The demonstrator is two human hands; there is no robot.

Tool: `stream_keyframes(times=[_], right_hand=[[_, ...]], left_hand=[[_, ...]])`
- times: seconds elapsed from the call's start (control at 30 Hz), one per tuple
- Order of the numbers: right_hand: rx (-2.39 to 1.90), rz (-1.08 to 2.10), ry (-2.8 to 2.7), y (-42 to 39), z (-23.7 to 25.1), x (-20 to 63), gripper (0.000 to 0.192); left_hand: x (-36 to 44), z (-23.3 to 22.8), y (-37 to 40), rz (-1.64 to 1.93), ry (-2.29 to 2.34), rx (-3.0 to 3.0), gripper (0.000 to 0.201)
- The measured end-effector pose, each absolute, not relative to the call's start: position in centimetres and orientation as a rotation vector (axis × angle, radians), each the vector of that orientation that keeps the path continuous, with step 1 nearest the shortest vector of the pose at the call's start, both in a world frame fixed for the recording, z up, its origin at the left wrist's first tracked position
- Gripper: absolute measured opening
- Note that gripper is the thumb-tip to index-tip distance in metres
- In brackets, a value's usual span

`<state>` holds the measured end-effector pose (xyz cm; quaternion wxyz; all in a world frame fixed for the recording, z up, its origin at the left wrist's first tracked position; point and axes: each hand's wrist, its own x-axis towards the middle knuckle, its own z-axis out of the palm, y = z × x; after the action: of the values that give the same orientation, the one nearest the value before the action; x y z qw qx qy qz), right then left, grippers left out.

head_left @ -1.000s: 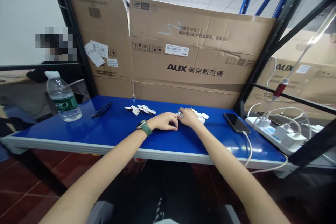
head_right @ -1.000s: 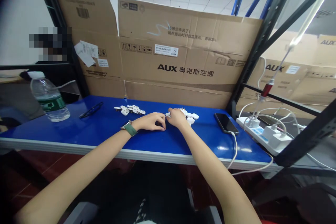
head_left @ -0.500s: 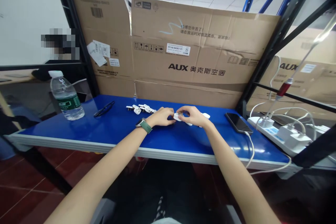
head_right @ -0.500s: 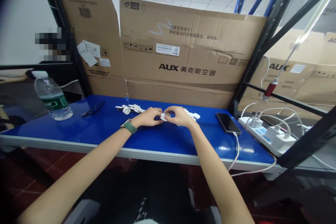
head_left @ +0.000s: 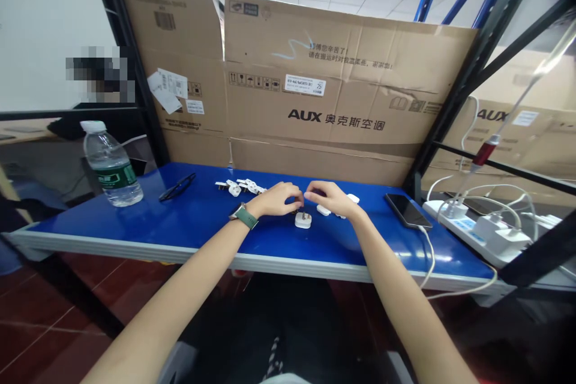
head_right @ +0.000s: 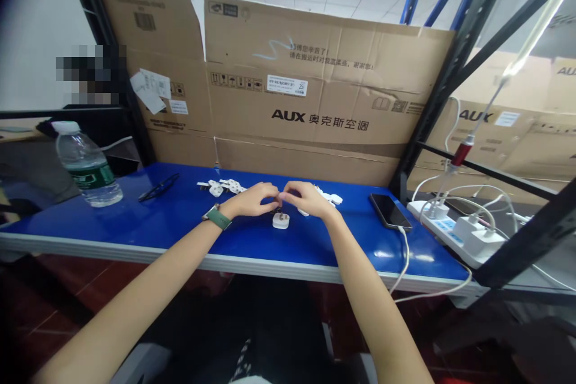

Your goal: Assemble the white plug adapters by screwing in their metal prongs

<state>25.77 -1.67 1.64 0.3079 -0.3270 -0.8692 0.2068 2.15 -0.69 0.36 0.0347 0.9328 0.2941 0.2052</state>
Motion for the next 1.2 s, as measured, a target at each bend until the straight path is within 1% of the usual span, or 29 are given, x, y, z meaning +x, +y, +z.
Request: stream_keyframes(times=[0.07,0.1,0.17,0.23,0.33,0.5,0.57,0.73,0.87,1.2], right_hand=[[-0.838,0.576,-2.08,-1.5,1.7,25.5,0.049],[-0.789,0.639,-1.963,-1.5,1.7,25.4,0.051],[-0.666,0.838,-1.757,-1.6,1.7,25.0,0.052],[-0.583,1.036,-1.629,-1.7,1.9,24.8,0.052],[-0.508,1.244,-1.557,-2.1,2.0,24.5,0.054],[-0.427,1.487,-1.578,-2.6,1.6,23.9,0.052],[-0.422,1.521,-1.602,-2.7,1.4,23.6,0.051],[-0.431,1.495,-1.578,-2.7,1.2,23.4,0.052],[-0.407,1.559,-1.551,-2.7,1.2,23.3,0.051],[-0.246,1.582,-1.502,-2.6,0.7,23.1,0.048]], left_hand=[[2.2,0.4,-0.9,0.582,0.865,2.847,0.025],[2.3,0.3,-0.9,0.542,0.849,2.845,0.028],[2.5,0.1,-0.9,0.471,0.824,2.855,0.035],[2.8,-0.2,-0.9,0.438,0.803,2.871,0.038],[3.2,-0.5,-0.9,0.429,0.783,2.884,0.038],[3.4,-0.5,-1.0,0.411,0.786,2.869,0.038],[3.4,-0.4,-1.0,0.413,0.801,2.861,0.038],[3.3,-0.5,-1.0,0.397,0.8,2.858,0.039],[3.3,-0.7,-0.8,0.423,0.784,2.84,0.039],[3.3,-0.7,-0.5,0.402,0.763,2.817,0.043]])
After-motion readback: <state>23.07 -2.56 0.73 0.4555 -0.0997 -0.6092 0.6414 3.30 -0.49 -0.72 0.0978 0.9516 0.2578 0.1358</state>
